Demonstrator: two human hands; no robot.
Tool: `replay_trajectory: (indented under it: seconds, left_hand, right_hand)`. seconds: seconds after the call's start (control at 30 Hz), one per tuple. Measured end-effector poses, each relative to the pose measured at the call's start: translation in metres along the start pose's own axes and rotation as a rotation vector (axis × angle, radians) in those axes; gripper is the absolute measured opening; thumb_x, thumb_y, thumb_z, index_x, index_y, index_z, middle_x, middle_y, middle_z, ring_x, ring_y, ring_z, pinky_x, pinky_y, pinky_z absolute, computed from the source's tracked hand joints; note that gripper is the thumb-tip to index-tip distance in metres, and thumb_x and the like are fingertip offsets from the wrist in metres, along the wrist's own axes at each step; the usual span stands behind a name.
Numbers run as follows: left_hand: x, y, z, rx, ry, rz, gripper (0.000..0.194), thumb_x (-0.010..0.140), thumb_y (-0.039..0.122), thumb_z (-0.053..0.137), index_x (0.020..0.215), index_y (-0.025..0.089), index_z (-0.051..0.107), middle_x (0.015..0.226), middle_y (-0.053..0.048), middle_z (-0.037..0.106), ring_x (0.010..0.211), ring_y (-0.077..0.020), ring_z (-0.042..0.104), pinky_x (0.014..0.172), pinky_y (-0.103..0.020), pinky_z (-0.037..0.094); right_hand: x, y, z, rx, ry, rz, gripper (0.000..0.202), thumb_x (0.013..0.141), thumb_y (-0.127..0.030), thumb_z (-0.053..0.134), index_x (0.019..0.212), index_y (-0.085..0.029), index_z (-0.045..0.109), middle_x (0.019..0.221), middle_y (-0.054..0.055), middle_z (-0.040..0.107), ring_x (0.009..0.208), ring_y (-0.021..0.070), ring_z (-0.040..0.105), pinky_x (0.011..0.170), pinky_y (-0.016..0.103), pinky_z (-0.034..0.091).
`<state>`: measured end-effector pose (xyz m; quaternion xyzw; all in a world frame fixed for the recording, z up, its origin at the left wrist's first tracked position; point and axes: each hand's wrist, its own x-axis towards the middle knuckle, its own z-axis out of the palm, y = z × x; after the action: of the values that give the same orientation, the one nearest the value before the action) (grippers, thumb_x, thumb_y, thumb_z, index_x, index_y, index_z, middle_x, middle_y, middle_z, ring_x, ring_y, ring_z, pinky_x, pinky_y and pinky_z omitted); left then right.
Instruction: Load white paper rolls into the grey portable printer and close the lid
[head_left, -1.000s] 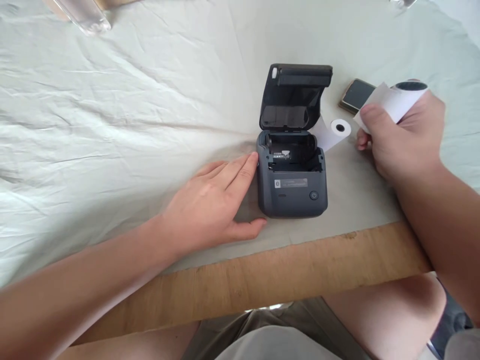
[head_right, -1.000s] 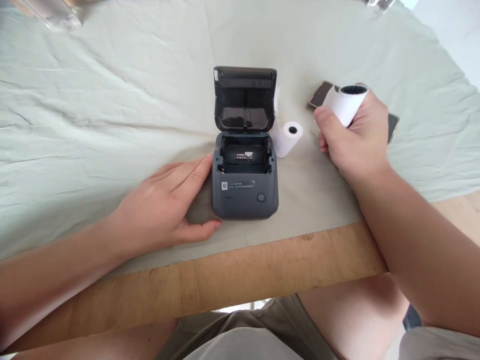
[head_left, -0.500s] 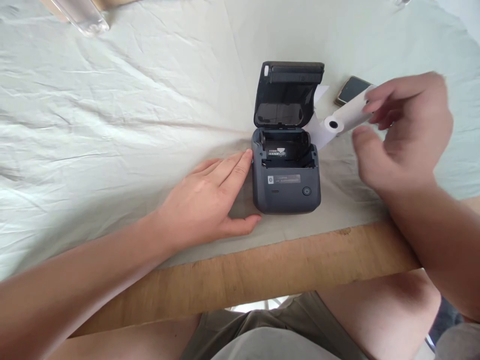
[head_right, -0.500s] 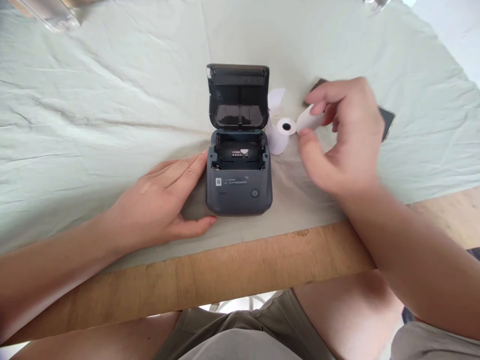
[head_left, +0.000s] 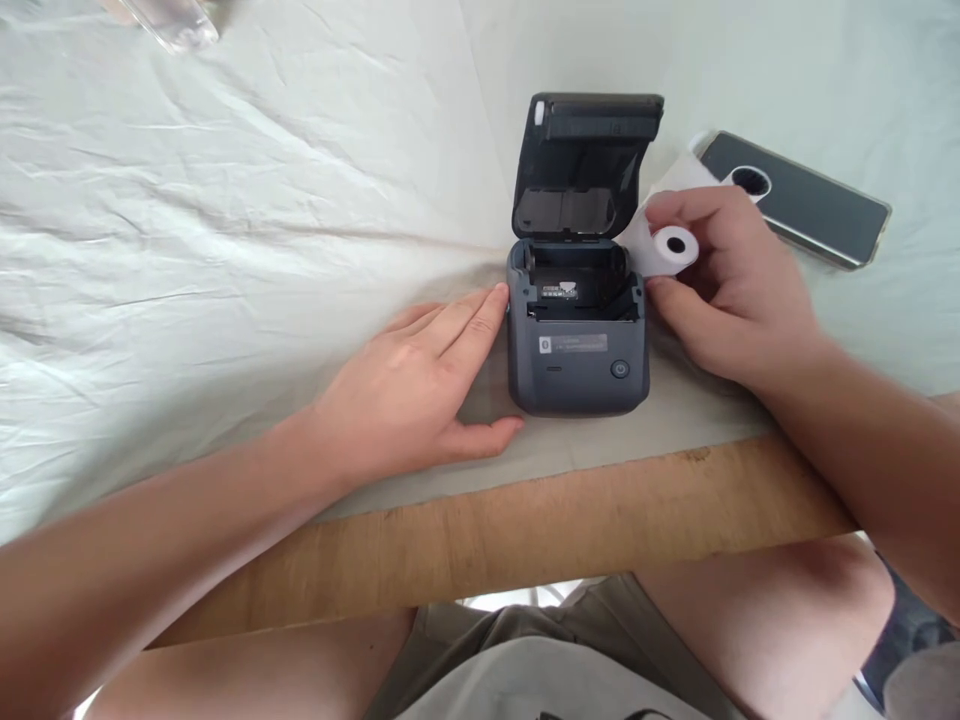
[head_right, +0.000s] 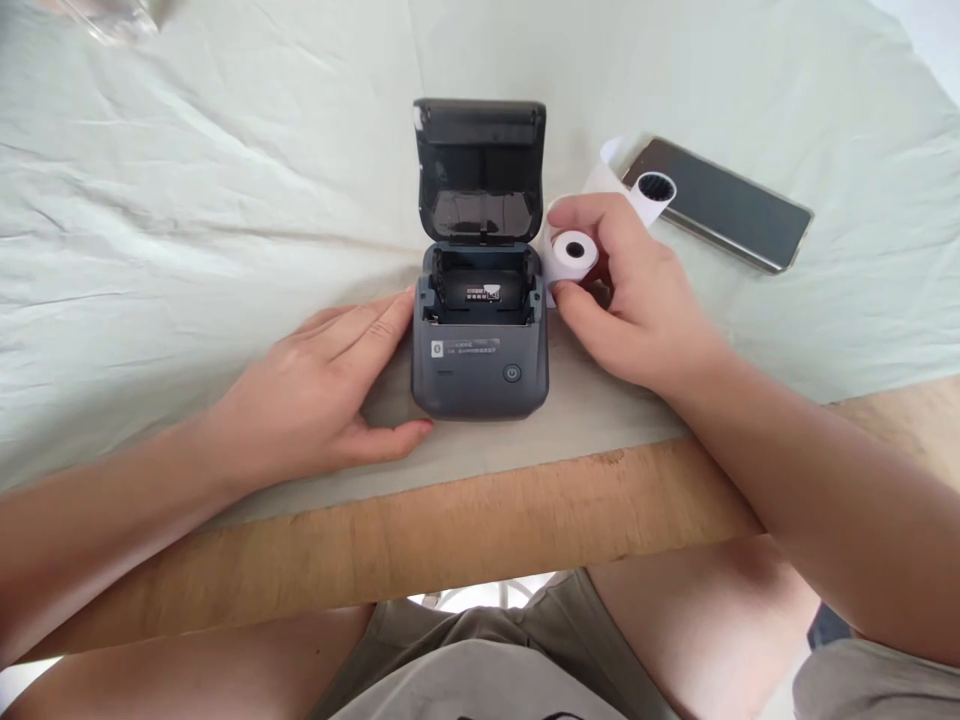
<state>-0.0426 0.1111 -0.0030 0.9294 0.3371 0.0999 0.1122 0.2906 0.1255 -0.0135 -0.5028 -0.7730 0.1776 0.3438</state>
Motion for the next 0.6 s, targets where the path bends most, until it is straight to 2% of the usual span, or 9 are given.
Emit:
replay_trajectory:
  seconds: [0.17, 0.3, 0.47, 0.6]
  left_hand:
    - [-0.0012, -0.0008, -0.0003, -0.043, -0.039, -0.018, 0.100, 0.101, 0.050, 0.070, 0.183, 0.013, 0.026, 0.185, -0.021, 0.047, 0.166, -0.0423, 0.054, 0.138, -0.057, 0.045]
    - [-0.0016, -0.0008, 0.0009, -0.061, -0.037, -0.001, 0.096, 0.105, 0.051, 0.064, 0.182, 0.010, 0.025, 0.185, -0.022, 0.046, 0.168, -0.0399, 0.052, 0.141, -0.055, 0.043]
    - [-0.0030, -0.0003, 0.0004, -0.076, -0.013, 0.032, 0.100, 0.105, 0.050, 0.067, 0.183, 0.009, 0.021, 0.183, -0.026, 0.048, 0.167, -0.0423, 0.052, 0.140, -0.055, 0.044]
    - [-0.0035, 0.0018, -0.0014, -0.030, -0.027, 0.035, 0.094, 0.108, 0.046, 0.063, 0.180, 0.004, 0.021, 0.179, -0.028, 0.051, 0.166, -0.0394, 0.055, 0.138, -0.051, 0.045]
  right_hand:
    - [0.0000, -0.0048, -0.0040, -0.057, -0.038, 0.031, 0.044, 0.089, -0.025, 0.077, 0.131, -0.030, 0.068, 0.129, 0.007, 0.075, 0.099, 0.0196, 0.066, 0.077, 0.036, 0.056]
    - [-0.0020, -0.0062, -0.0029, -0.063, -0.007, 0.091, 0.042, 0.090, -0.022, 0.077, 0.130, -0.031, 0.068, 0.122, 0.006, 0.074, 0.092, 0.0173, 0.062, 0.079, 0.036, 0.052]
    - [-0.0037, -0.0034, 0.0000, -0.016, 0.010, 0.036, 0.053, 0.084, -0.018, 0.076, 0.133, -0.031, 0.061, 0.120, 0.005, 0.073, 0.087, 0.0167, 0.061, 0.076, 0.035, 0.053]
    - [-0.0064, -0.0017, 0.0007, -0.009, 0.005, -0.003, 0.060, 0.080, -0.012, 0.066, 0.136, -0.031, 0.055, 0.116, 0.004, 0.074, 0.081, 0.0165, 0.063, 0.067, 0.033, 0.052]
